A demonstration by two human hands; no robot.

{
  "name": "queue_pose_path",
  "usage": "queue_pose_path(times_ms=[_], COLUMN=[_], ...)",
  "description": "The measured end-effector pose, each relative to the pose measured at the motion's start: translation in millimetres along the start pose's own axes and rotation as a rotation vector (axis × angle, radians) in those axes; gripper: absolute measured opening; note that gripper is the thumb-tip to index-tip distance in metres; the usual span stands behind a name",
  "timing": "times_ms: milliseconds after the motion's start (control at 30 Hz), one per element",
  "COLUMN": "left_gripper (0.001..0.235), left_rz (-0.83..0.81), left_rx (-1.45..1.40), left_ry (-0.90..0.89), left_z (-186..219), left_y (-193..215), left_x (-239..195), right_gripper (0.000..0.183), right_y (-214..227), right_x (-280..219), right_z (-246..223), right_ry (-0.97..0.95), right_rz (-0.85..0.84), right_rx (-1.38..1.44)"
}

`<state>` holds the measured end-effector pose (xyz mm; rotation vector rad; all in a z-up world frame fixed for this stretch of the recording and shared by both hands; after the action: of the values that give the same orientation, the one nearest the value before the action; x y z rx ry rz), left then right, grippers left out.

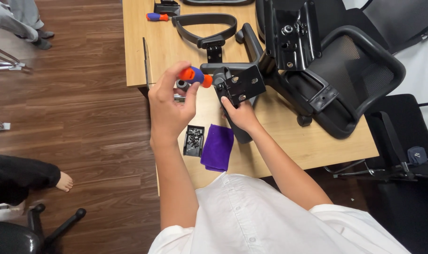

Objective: The person assembles an office chair at a table. They pick up an armrest with its mounting bracket, align a metal bracket plate to it, then use a screwdriver to drive screws and fasten the bracket to the armrest, handling screws and parts from the table.

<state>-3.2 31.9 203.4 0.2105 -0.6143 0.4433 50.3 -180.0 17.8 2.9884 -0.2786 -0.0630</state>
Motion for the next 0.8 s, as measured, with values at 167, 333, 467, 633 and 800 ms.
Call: queue_pose_path(times_ms=[167, 333, 467, 633, 800], left_gripper=[0.046, 0.05, 0.048, 0.049, 0.045], left_rz=[0.01, 0.052, 0.125, 0.134, 0.06], left_rx=[-0.064, -0.149, -0.229, -0.159, -0.172], left_ry=[-0.079, -0.115, -0.096, -0.101, -0.025], left_z=[-6.1, -4.9, -24.2, -7.6, -6.6], left_y=[-7.1, -13.4, -17.6, -14.4, -14.8], left_x=[-4.0, -4.7, -9.2, -3.9, -1.9], right_gripper=[0.026, 0.027, 0.027, 0.027, 0.027], right_y=[1.0, 2.4, 0.9, 1.7, 1.6], right_x=[0.3, -1.2, -2.8, -2.1, -2.7], right_z=[7.5, 6.5, 4.6, 2.1, 0.2], right_ry=[-0.026, -0.044, -0.047, -0.049, -0.028], right_rz=[0.0, 0.015, 0.001, -0.003, -0.02], right_rx=[-0.017, -0.012, -0.031, -0.04, -0.018])
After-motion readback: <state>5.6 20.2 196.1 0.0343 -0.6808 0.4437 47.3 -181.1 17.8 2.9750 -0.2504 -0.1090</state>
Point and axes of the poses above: each hand's wrist, its own x-axis towards the middle knuckle, its own y-axis out of the back of the hand, z = x × y, the point moved 5 cm from there along x, towards the middle knuckle, and after that the axes turned 15 degrees about z, right-handed, at the moved point
